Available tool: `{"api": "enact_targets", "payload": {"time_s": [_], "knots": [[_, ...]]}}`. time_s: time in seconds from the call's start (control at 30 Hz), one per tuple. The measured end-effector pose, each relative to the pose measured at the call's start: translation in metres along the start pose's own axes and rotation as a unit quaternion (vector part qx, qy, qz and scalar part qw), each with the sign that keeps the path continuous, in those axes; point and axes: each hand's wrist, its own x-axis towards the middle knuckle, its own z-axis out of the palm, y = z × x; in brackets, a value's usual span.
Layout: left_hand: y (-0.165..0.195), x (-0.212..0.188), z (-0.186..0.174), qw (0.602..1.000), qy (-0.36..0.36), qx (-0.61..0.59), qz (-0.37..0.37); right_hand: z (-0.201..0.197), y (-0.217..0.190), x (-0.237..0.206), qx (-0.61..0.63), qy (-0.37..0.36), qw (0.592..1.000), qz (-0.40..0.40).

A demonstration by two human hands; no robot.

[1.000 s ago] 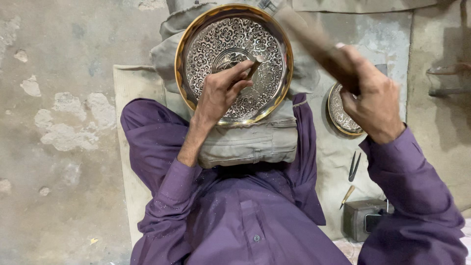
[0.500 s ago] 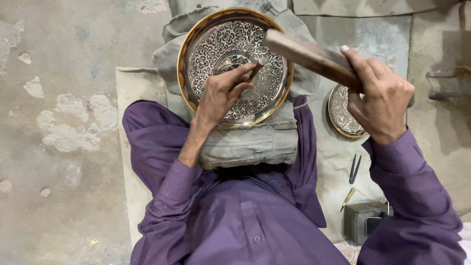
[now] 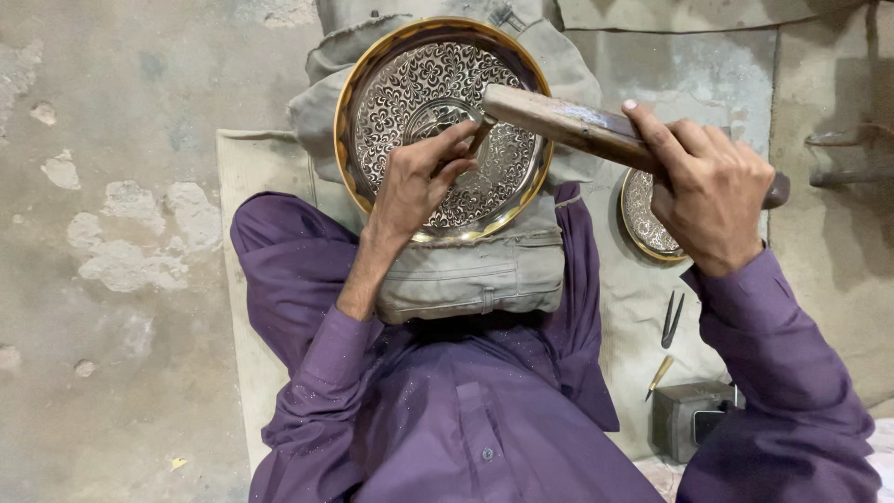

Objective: The person sits cross-legged on the floor with an ornate brass tray resting on a lap cushion. They hold a chisel against the tray's decorated surface with one hand and repeatedly strike it with a wooden mallet held in the other hand, chasing the engraved pattern across the tray.

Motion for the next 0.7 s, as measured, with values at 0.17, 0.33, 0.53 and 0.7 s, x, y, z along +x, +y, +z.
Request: {"api": "enact_targets", "payload": {"time_s": [0.17,0.33,0.53,0.7], "knots": [[0.0001,-0.0011,-0.0016,1.0,0.007,0.015,0.018,-0.0023,0.0002,0.0013,0.193,0.027,0.98,0.032],[0.0018,-0.0015,-0.0029,1.0,0.008,0.024,0.009,-0.0043,-0.0017,-0.0004,0.118,0.06,0.991,0.012],[0.0033,-0.0019,-0.0025,1.0,0.007,0.004,0.009,-0.0057,-0.004,-0.0016,0.032,0.026,0.999,0.003],[0.0032,-0.0031,-0.0027,1.0,0.011,0.02,0.018,-0.0093,-0.007,-0.0029,0.325,0.083,0.942,0.022]]}}
